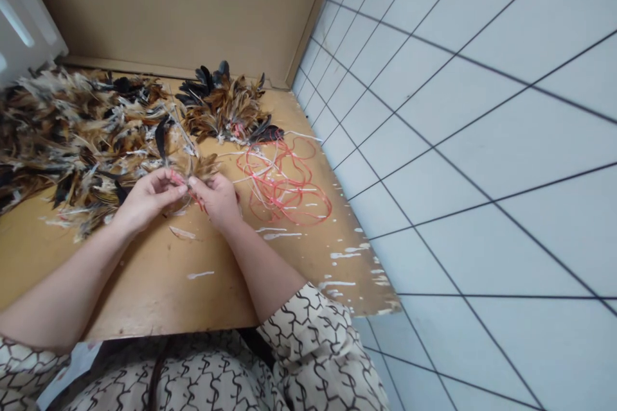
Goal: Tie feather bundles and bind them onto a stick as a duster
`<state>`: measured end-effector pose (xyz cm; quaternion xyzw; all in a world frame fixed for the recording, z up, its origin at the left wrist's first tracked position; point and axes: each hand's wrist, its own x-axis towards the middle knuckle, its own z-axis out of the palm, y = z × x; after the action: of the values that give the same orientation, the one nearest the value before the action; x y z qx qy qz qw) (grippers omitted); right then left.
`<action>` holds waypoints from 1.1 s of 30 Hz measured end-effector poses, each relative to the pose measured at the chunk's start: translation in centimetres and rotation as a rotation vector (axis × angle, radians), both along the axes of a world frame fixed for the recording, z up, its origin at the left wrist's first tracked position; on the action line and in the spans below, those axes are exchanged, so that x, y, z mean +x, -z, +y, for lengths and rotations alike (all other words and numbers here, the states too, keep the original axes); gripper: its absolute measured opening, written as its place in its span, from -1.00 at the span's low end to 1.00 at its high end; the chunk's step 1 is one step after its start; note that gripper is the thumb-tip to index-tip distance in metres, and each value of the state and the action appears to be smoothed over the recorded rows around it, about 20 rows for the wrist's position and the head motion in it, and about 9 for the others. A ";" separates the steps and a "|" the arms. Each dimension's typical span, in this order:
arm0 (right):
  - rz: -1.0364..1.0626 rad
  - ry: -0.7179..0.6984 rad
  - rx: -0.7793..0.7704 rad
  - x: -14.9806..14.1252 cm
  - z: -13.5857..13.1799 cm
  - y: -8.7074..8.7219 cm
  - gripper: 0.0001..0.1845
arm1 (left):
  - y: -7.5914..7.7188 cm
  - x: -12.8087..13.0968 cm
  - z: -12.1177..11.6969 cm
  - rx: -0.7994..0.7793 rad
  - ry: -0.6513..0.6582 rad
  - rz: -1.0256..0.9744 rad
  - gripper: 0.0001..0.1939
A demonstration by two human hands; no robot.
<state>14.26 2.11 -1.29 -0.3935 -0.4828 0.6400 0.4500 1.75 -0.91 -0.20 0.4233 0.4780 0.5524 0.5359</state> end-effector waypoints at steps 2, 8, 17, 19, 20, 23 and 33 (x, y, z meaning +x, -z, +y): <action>0.002 0.024 0.009 0.0 0.0 0.1 -0.57 | 0.0 0.3 0.0 -0.009 0.032 0.043 -0.75; -0.010 -0.003 0.018 -0.1 -0.1 0.0 -0.61 | -0.1 0.3 -0.1 -0.017 0.059 0.079 -0.79; -0.119 -0.044 0.058 0.2 0.1 0.3 -0.54 | 0.6 0.1 0.0 -0.009 0.119 0.087 -0.73; -0.114 -0.037 0.055 0.2 0.1 0.3 -0.54 | 0.8 0.2 -0.1 0.057 0.102 0.184 -0.76; -0.115 -0.037 0.057 0.2 0.1 0.4 -0.53 | 0.9 0.3 -0.1 0.089 0.082 0.247 -0.78; -0.115 -0.033 0.066 0.2 0.0 0.4 -0.54 | 1.1 0.3 -0.3 0.175 0.008 0.430 -0.84; 0.014 -0.065 0.098 -0.2 0.0 -0.2 -0.58 | 0.2 0.1 -0.1 -0.054 0.195 0.045 -0.74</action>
<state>14.08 2.10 -1.11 -0.3508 -0.5228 0.6325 0.4511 1.83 -1.06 -0.39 0.4655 0.4614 0.4747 0.5874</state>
